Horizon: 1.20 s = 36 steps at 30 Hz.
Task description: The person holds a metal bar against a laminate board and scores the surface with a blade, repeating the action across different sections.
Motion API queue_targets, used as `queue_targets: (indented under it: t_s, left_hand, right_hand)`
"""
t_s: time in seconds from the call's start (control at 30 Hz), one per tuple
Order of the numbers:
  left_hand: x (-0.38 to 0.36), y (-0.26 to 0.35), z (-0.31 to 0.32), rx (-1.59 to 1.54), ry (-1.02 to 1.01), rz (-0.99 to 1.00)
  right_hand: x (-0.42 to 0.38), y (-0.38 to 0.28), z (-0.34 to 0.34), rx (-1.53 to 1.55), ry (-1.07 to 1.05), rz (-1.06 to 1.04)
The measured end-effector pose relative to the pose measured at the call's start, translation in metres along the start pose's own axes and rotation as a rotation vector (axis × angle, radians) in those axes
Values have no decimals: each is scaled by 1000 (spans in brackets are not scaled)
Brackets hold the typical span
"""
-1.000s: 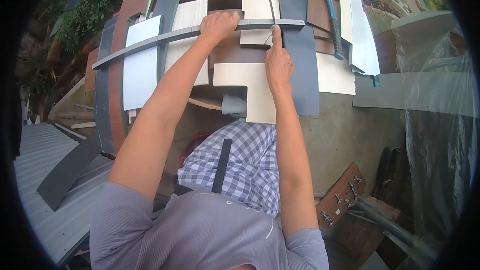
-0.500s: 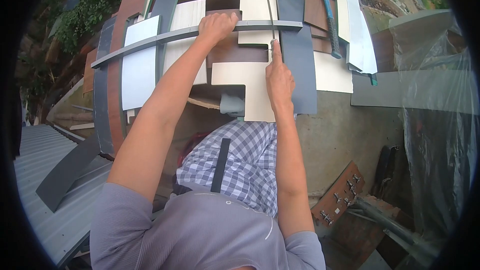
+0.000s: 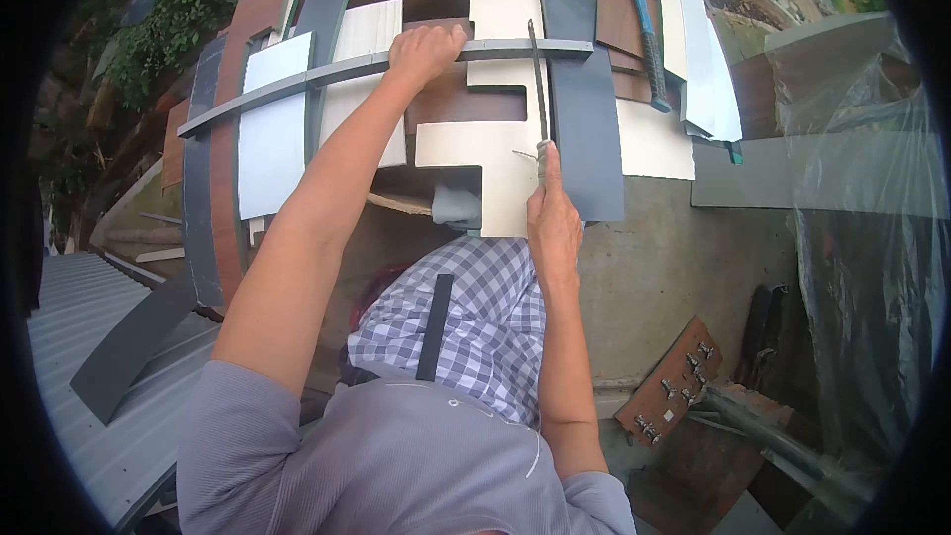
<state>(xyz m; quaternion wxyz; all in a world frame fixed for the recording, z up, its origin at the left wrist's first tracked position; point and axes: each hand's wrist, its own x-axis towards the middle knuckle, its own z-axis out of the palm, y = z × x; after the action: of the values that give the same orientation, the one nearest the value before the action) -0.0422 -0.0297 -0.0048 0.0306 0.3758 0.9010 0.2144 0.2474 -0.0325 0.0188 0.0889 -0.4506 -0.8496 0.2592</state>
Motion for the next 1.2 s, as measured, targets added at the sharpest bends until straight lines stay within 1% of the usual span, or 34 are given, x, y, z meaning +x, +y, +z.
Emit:
queue_targets:
  t_s: [0.1, 0.13, 0.27, 0.33, 0.47, 0.57, 0.67, 0.8, 0.9, 0.97, 1.1, 1.2]
  left_hand:
    - [1, 0, 0, 12, -2, 8]
    - [1, 0, 1, 15, 3, 9]
    - [0, 0, 0, 4, 24, 9]
    - [0, -1, 0, 7, 33, 16]
    - [0, -2, 2, 7, 52, 27]
    - [-1, 2, -4, 9, -1, 6]
    - [-1, 1, -2, -6, 2, -5]
    - [-2, 1, -2, 11, 16, -3]
    - [-2, 2, -1, -8, 16, -2]
    - [-2, 2, -2, 3, 5, -3]
    - [-2, 1, -1, 3, 7, 4]
    - [-2, 3, -2, 12, -8, -7]
  right_hand:
    - [23, 0, 3, 27, 27, -17]
    - [35, -2, 5, 13, 54, -54]
    - [83, -18, 16, -41, 113, -142]
    - [103, -27, 21, -54, 122, -153]
    - [123, -34, 25, -58, 151, -184]
    - [122, -34, 24, -90, 136, -157]
    - [121, -35, 22, -69, 117, -156]
    - [112, -33, 21, -52, 144, -190]
    - [91, -27, 15, -39, 124, -174]
    - [70, -22, 11, -43, 68, -120]
    - [27, -5, 8, -18, 57, -101]
    - [4, 2, 1, -65, 87, -136]
